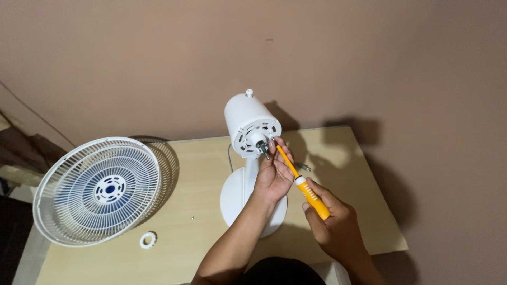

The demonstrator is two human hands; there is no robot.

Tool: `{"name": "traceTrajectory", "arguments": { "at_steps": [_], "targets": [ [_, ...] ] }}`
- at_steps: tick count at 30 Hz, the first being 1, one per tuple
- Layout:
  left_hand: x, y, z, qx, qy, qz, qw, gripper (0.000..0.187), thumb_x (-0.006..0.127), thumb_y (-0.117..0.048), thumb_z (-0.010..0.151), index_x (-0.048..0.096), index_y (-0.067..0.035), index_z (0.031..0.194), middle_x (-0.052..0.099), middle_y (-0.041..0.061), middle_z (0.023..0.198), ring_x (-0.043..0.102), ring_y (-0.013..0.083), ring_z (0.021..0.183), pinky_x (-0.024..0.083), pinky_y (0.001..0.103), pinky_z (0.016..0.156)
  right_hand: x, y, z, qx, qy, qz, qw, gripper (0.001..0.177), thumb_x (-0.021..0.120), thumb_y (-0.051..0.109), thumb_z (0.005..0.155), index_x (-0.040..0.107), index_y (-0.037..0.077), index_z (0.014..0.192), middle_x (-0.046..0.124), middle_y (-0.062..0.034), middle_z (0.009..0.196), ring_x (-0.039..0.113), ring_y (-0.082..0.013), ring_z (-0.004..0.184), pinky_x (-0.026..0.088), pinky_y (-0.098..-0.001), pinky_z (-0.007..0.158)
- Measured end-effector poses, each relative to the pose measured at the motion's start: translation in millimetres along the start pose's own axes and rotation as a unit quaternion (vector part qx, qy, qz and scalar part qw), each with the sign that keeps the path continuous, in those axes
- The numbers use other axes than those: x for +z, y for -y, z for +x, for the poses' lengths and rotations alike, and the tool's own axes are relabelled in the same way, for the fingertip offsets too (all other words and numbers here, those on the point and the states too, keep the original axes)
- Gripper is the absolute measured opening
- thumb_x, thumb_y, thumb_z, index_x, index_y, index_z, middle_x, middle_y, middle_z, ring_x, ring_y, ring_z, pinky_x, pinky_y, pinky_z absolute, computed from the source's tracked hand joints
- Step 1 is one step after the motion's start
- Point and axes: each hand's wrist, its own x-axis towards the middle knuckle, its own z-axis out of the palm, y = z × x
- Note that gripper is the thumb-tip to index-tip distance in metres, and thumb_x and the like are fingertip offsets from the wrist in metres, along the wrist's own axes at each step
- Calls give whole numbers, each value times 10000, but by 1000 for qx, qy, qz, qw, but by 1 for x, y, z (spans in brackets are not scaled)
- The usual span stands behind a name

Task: The person assembles a white table fan by first tightening a screw on the motor housing with a screwdriver. They then attach the front grill, secure it with a plastic nut, and finally install the blue fan blade onto the motor shaft.

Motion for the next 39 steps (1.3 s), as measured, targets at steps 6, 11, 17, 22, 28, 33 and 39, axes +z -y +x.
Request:
{"name": "traceTrajectory", "arguments": {
  "at_steps": [6, 11, 17, 22, 28, 33, 39],
  "targets": [
    [3, -2, 4, -25, 9, -43, 999, 224, 763, -274, 922, 703, -158, 1105, 731, -53, 988, 707, 85, 902, 598, 253, 820, 2, 14, 6, 81, 15, -30, 996, 497, 685, 112, 840, 665, 105, 1337, 680, -52, 636, 604, -91, 568, 530, -256, 584],
    [8, -2, 4, -13, -45, -9, 999, 242, 785, -295, 900, 711, -161, 1089, 721, -51, 938, 697, 96, 850, 590, 247, 774, 3, 19, 8, 81, 11, -48, 995, 477, 686, 135, 838, 681, 106, 1314, 681, -58, 624, 614, -99, 555, 533, -270, 584],
    [18, -4, 2, -23, -67, -11, 997, 241, 793, -301, 888, 711, -166, 1070, 725, -63, 931, 695, 90, 831, 579, 238, 747, 4, 22, 10, 71, 9, -65, 995, 469, 694, 134, 839, 676, 94, 1306, 691, -67, 628, 645, -106, 543, 543, -274, 592],
    [18, -7, 2, -27, -72, -16, 997, 241, 796, -292, 883, 710, -160, 1064, 730, -60, 942, 700, 94, 843, 581, 233, 762, 6, 21, 12, 40, 3, -46, 998, 463, 683, 115, 841, 676, 81, 1302, 707, -52, 658, 648, -93, 573, 543, -264, 596],
    [14, -6, -1, -16, -35, 18, 999, 263, 757, -285, 931, 690, -132, 1133, 724, -35, 1023, 698, 111, 930, 586, 264, 832, 4, 17, 15, 74, 12, -30, 997, 463, 691, 106, 850, 683, 102, 1313, 732, -55, 722, 652, -93, 641, 542, -266, 630],
    [8, 5, -24, -62, 21, 92, 994, 349, 655, -265, 942, 650, -106, 1254, 742, 17, 1148, 710, 153, 1045, 572, 275, 816, -7, 1, 25, 21, 27, 14, 999, 454, 703, 87, 845, 676, 60, 1298, 786, -12, 949, 692, -68, 838, 552, -257, 743],
    [-17, 10, -15, -34, 1, 123, 992, 282, 679, -187, 987, 628, -85, 1245, 725, 48, 1117, 714, 167, 1036, 591, 294, 876, -16, -5, 31, 215, 39, 23, 976, 499, 758, 112, 909, 686, 87, 1401, 759, -142, 914, 643, -267, 706, 569, -399, 674]
  ]
}}
